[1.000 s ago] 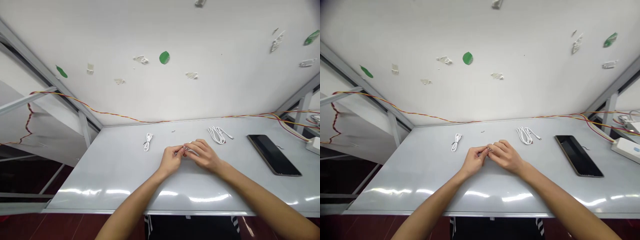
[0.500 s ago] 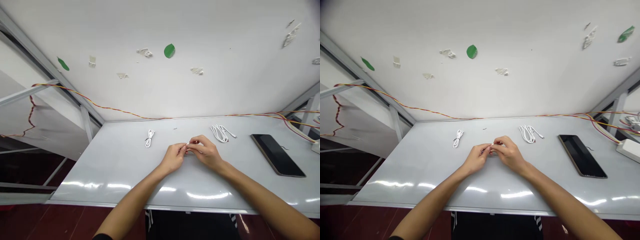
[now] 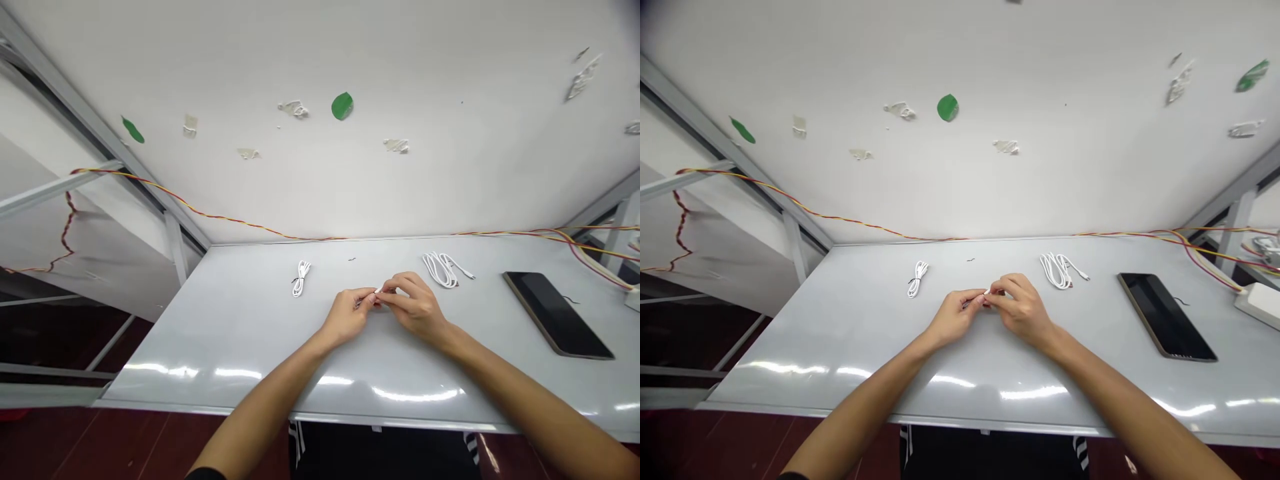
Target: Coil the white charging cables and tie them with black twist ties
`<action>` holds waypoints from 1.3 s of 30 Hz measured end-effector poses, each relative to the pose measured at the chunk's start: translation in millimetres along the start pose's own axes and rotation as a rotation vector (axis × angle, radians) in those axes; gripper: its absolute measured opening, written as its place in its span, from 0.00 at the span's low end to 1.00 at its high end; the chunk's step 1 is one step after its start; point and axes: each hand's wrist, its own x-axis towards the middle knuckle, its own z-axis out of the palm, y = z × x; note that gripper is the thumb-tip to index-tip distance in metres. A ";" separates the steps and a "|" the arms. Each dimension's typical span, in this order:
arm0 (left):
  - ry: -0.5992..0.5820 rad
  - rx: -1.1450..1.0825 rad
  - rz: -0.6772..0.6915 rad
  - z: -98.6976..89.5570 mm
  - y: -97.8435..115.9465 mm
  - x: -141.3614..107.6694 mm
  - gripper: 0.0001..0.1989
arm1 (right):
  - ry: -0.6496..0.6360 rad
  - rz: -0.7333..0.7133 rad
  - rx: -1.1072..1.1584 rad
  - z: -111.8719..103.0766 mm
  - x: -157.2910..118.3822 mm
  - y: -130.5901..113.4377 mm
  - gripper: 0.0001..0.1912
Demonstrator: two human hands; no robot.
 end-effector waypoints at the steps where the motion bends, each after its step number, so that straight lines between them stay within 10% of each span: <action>1: -0.010 -0.028 0.021 -1.9 -0.1 0.7 0.16 | 0.015 0.009 -0.013 -0.3 0.1 -0.6 0.18; 13: -0.112 -0.034 0.008 -13.3 3.8 -2.2 0.15 | 0.053 -0.235 -0.185 -2.4 3.2 -9.2 0.18; 20: -0.136 -0.693 -0.205 -0.9 1.4 0.0 0.18 | 0.131 -0.236 -0.150 -3.4 2.3 -12.9 0.20; 26: -0.139 -1.140 -0.160 -6.3 6.5 -1.6 0.12 | 0.167 0.025 -0.058 -1.8 2.8 -17.6 0.17; 32: -0.004 -0.960 -0.215 -7.8 3.9 1.7 0.14 | 0.097 0.226 0.088 -0.3 4.3 -16.4 0.13; 39: -0.101 -0.904 -0.220 -15.4 3.1 2.4 0.41 | 0.022 0.586 0.403 1.7 5.1 -13.5 0.05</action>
